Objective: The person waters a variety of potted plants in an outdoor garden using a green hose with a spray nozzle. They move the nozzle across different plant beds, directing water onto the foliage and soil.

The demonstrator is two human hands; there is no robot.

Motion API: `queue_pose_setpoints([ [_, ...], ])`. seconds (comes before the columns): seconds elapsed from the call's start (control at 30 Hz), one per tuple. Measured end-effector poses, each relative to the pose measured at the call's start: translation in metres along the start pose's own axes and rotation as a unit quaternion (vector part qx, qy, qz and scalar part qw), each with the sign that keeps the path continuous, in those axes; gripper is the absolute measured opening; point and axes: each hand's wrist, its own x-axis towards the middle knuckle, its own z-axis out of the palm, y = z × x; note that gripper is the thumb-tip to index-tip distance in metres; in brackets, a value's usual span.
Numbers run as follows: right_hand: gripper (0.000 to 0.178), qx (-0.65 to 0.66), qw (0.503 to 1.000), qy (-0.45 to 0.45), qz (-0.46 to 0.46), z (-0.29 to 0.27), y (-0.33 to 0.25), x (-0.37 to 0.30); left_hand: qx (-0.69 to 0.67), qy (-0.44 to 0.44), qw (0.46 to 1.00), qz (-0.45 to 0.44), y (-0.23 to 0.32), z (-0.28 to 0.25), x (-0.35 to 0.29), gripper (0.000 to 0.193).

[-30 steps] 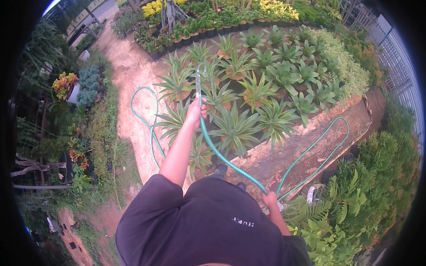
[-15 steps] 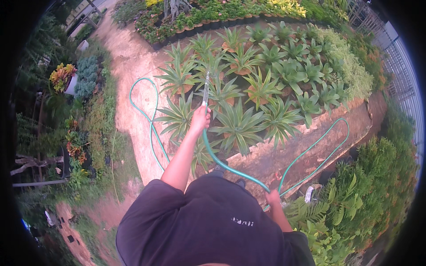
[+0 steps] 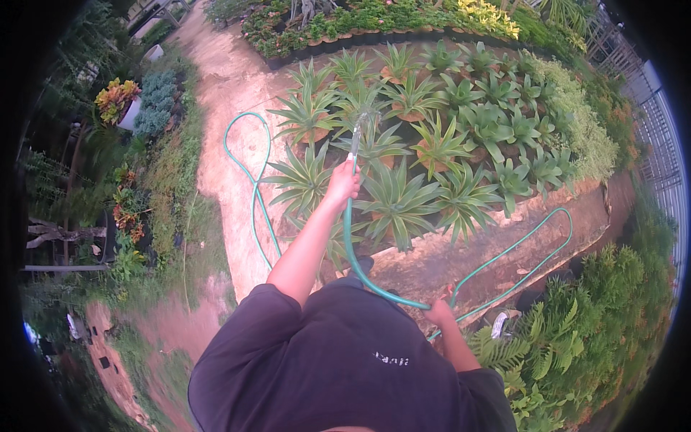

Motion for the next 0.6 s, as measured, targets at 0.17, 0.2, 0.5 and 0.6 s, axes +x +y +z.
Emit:
queue_pose_setpoints([
  [0.17,0.038,-0.045,0.995,-0.042,-0.082,-0.022,-0.07,-0.001,-0.021,0.039,0.999,0.007,0.011,0.013,0.006,0.04],
  [0.2,0.038,-0.041,0.994,-0.041,-0.096,-0.025,-0.083,-0.006,-0.029,0.043,0.999,0.007,0.012,0.013,0.006,0.04],
  [0.5,0.038,0.126,0.991,0.009,-0.053,-0.023,-0.095,-0.01,-0.081,0.037,0.996,0.024,0.012,0.008,-0.01,0.04],
  [0.6,0.04,0.097,0.992,0.026,-0.071,-0.022,-0.079,-0.003,-0.063,0.052,0.996,0.045,0.012,0.013,-0.019,0.041],
])
